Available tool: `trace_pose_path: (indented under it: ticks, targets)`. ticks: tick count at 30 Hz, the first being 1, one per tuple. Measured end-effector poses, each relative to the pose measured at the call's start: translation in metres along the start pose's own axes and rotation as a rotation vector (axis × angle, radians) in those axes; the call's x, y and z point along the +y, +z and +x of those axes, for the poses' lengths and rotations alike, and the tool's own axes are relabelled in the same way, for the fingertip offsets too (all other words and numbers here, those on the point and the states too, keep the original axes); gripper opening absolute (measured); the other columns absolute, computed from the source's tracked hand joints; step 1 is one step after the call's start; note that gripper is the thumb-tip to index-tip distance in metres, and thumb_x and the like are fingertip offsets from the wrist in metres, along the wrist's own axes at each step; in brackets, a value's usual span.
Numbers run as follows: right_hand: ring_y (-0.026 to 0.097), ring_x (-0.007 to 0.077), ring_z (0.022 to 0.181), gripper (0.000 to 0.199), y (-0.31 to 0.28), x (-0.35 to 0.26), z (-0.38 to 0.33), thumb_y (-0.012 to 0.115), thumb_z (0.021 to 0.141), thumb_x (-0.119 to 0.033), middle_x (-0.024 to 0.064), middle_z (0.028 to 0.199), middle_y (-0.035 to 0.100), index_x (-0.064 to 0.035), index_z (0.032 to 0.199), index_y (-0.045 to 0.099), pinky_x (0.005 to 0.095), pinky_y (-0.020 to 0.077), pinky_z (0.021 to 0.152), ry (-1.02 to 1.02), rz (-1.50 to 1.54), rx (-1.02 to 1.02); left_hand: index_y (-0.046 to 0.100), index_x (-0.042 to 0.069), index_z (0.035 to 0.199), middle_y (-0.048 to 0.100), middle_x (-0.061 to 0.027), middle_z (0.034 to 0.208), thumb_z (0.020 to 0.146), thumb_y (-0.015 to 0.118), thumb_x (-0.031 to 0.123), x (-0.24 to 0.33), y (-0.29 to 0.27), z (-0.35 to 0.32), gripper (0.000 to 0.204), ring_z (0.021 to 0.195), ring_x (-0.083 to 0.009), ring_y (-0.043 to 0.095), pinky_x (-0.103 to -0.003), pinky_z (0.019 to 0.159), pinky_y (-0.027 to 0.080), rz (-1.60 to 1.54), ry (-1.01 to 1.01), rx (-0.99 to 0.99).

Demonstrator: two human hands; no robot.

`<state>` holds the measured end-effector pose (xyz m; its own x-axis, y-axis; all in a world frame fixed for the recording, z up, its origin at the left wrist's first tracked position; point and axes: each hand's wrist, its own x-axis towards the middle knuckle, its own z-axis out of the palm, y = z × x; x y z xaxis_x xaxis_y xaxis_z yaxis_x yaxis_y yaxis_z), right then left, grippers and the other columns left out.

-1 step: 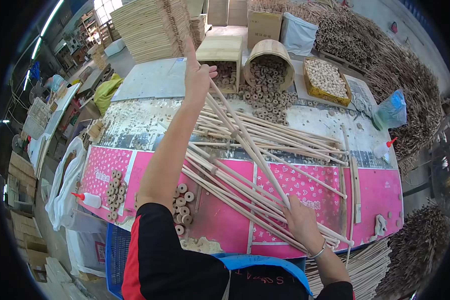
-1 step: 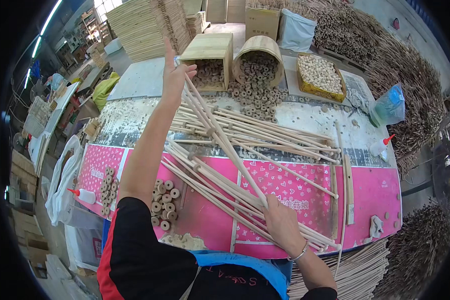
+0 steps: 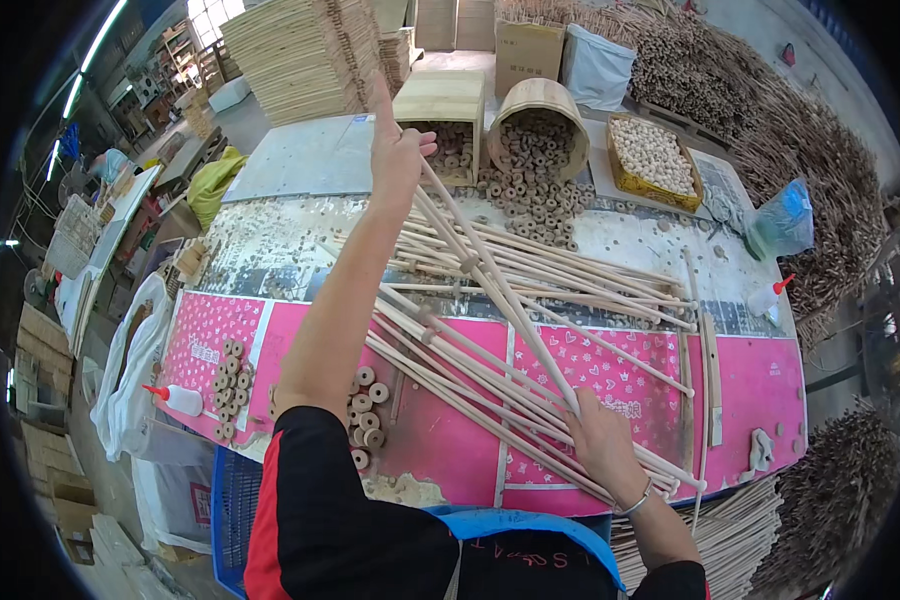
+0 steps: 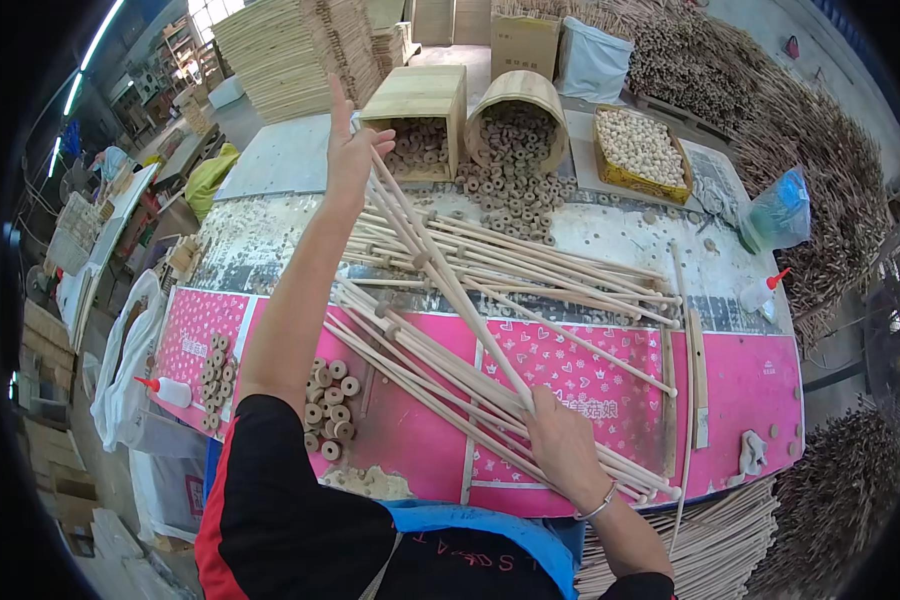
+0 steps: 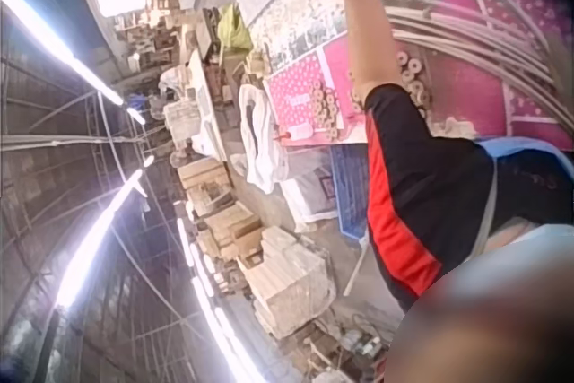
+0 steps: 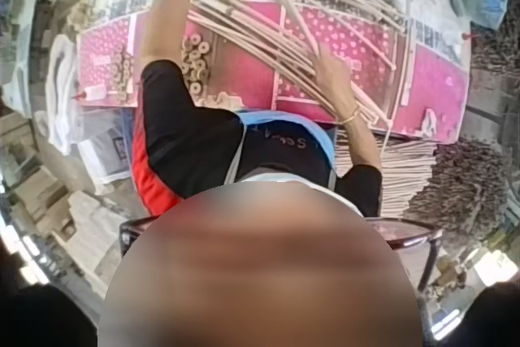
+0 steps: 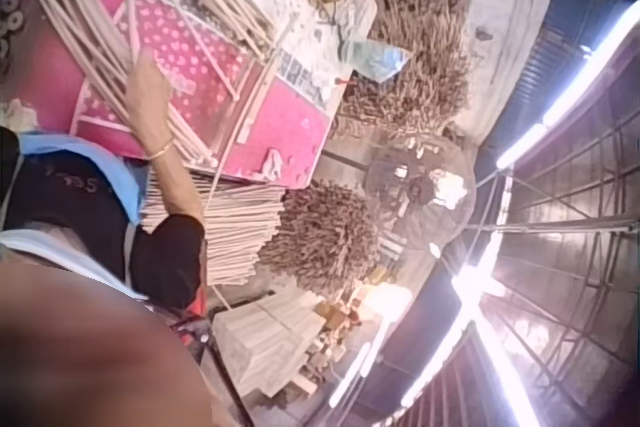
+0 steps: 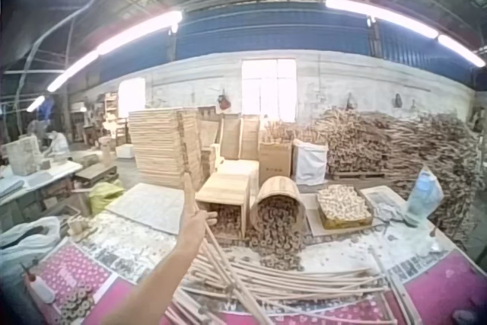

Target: Slide wooden ring-shaped components onto long wooden dowels at a workbench.

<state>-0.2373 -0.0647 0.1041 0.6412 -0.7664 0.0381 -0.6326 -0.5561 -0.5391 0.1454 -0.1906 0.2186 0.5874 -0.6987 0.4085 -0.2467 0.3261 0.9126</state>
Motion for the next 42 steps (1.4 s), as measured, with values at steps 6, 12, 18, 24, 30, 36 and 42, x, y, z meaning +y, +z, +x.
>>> trace_pose_path:
  ticks: [6, 12, 18, 24, 30, 36, 42]
  targets:
    - [0.062, 0.0432, 0.068, 0.018, 0.002, -0.003, 0.007, 0.058, 0.098, -0.016, 0.0221, 0.075, 0.062, -0.0024, 0.102, 0.047, 0.051, 0.047, 0.058, -0.01, -0.009, -0.001, -0.005, 0.032, 0.161, 0.038, -0.0251, 0.15, 0.104, 0.041, 0.005, -0.015, -0.009, 0.011, 0.078, 0.09, -0.0233, 0.07, -0.033, 0.077, 0.061, -0.179, -0.064, 0.079]
    - [0.063, 0.0429, 0.07, 0.018, 0.003, -0.007, 0.015, 0.058, 0.098, -0.016, 0.0228, 0.079, 0.063, -0.0019, 0.1, 0.046, 0.0504, 0.0493, 0.058, -0.017, -0.075, 0.034, -0.015, 0.024, 0.159, 0.07, -0.0215, 0.098, 0.106, 0.039, 0.009, -0.031, -0.012, -0.001, 0.077, 0.076, -0.0233, 0.071, -0.034, 0.066, 0.062, -0.373, -0.233, -0.052]
    - [0.061, 0.0433, 0.068, 0.017, -0.002, 0.001, 0.064, 0.058, 0.098, -0.015, 0.022, 0.078, 0.061, -0.0041, 0.108, 0.048, 0.0512, 0.0454, 0.057, -0.038, -0.133, 0.17, 0.003, 0.016, 0.162, 0.073, -0.0147, 0.089, 0.104, 0.043, 0.01, -0.001, 0.038, -0.058, 0.07, 0.069, -0.0169, 0.068, -0.031, 0.064, 0.057, 0.058, -0.026, -0.168]
    - [0.063, 0.0389, 0.072, 0.021, -0.02, 0.014, 0.11, 0.06, 0.097, -0.017, 0.018, 0.081, 0.062, -0.0068, 0.111, 0.05, 0.0495, 0.0464, 0.059, -0.169, -0.22, 0.229, 0.024, 0.01, 0.159, 0.07, -0.016, 0.089, 0.104, 0.05, 0.012, 0.003, 0.025, -0.061, 0.061, 0.076, -0.0245, 0.066, -0.035, 0.074, 0.052, 0.219, 0.214, -0.147]
    - [0.064, 0.0332, 0.082, 0.03, -0.039, 0.058, 0.197, 0.064, 0.091, -0.014, 0.0107, 0.092, 0.06, -0.0134, 0.12, 0.056, 0.0438, 0.0502, 0.066, -0.422, -0.364, 0.359, 0.048, 0.013, 0.149, 0.065, -0.0113, 0.109, 0.098, 0.054, 0.005, -0.03, 0.005, -0.085, 0.053, 0.099, -0.0299, 0.061, -0.042, 0.09, 0.045, 0.733, 0.601, 0.043]
    - [0.059, 0.0253, 0.102, 0.05, 0.025, 0.12, 0.222, 0.071, 0.085, -0.026, 0.0076, 0.106, 0.059, -0.016, 0.132, 0.056, 0.0406, 0.046, 0.085, -0.373, -0.477, 0.292, 0.038, 0.032, 0.155, 0.024, -0.0099, 0.165, 0.085, 0.051, -0.009, -0.14, 0.0, -0.148, 0.082, 0.151, -0.0339, 0.027, -0.06, 0.116, 0.028, 1.15, 0.482, -0.433]
    - [0.056, 0.0264, 0.115, 0.06, 0.048, 0.135, 0.223, 0.069, 0.088, -0.033, 0.0084, 0.125, 0.06, -0.0157, 0.143, 0.051, 0.0433, 0.0385, 0.101, -0.392, -0.521, 0.299, 0.031, 0.039, 0.157, 0.012, -0.0084, 0.169, 0.082, 0.052, -0.01, -0.202, 0.015, -0.171, 0.092, 0.153, -0.0412, 0.016, -0.078, 0.103, 0.029, 1.213, 0.414, -0.5]
